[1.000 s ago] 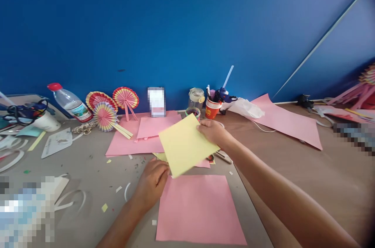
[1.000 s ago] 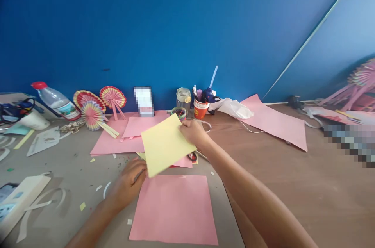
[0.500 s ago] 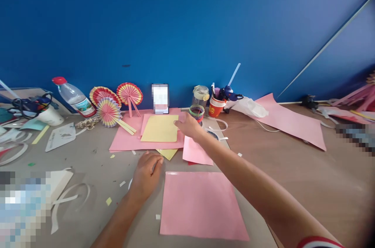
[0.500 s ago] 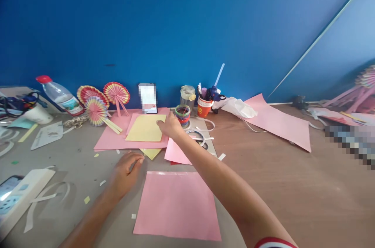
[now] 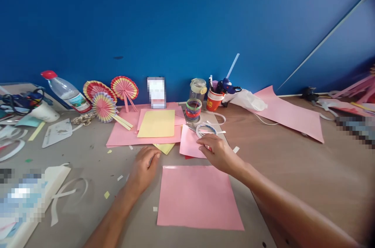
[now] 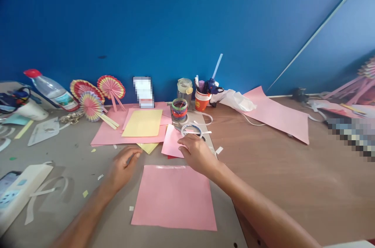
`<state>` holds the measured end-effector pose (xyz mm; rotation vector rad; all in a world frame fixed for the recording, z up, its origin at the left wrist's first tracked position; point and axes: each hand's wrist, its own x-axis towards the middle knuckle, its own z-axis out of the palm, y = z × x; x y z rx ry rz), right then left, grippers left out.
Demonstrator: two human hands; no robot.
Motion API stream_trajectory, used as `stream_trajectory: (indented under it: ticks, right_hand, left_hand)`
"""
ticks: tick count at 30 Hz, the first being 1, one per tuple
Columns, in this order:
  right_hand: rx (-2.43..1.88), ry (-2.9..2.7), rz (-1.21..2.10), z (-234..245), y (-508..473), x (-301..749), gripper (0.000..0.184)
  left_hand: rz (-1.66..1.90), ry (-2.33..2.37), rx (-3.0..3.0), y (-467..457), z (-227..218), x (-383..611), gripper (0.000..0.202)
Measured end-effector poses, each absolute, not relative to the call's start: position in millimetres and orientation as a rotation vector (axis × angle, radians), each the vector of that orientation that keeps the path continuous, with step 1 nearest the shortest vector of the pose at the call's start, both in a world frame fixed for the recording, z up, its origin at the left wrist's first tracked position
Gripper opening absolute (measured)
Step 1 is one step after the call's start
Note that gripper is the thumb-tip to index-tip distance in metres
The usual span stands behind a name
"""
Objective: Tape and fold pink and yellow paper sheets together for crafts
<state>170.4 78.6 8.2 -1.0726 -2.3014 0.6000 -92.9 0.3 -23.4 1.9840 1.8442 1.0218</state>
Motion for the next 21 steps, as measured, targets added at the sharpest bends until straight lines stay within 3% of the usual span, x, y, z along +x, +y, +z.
stream_trajectory:
  ticks: [7,11,16,21]
  right_hand:
    - [-1.036,-2.649,0.082,31.2,101.0,97.2,0.022]
    - [-0.945,-2.788,-0.026,26.2,113.0,69.3,0.023]
    - [-0.814,-2.911,-0.13,11.6,127.8,59.6,0.011]
    - [-0.809,-2.807,-0.21,9.3,127.4,62.1,0.019]
  left_hand:
    - [1.172,1.947,1.87,0.4,-22.9,-98.0,0.022]
    - [1.281,1.978,1.727,0.0,-27.0,-106.6,0.026]
    - [1.486,1.963,1.598,4.7,-30.9,-119.4,0.038]
    - [1.621,1.996,1.434,9.8,-31.7,-128.8,0.028]
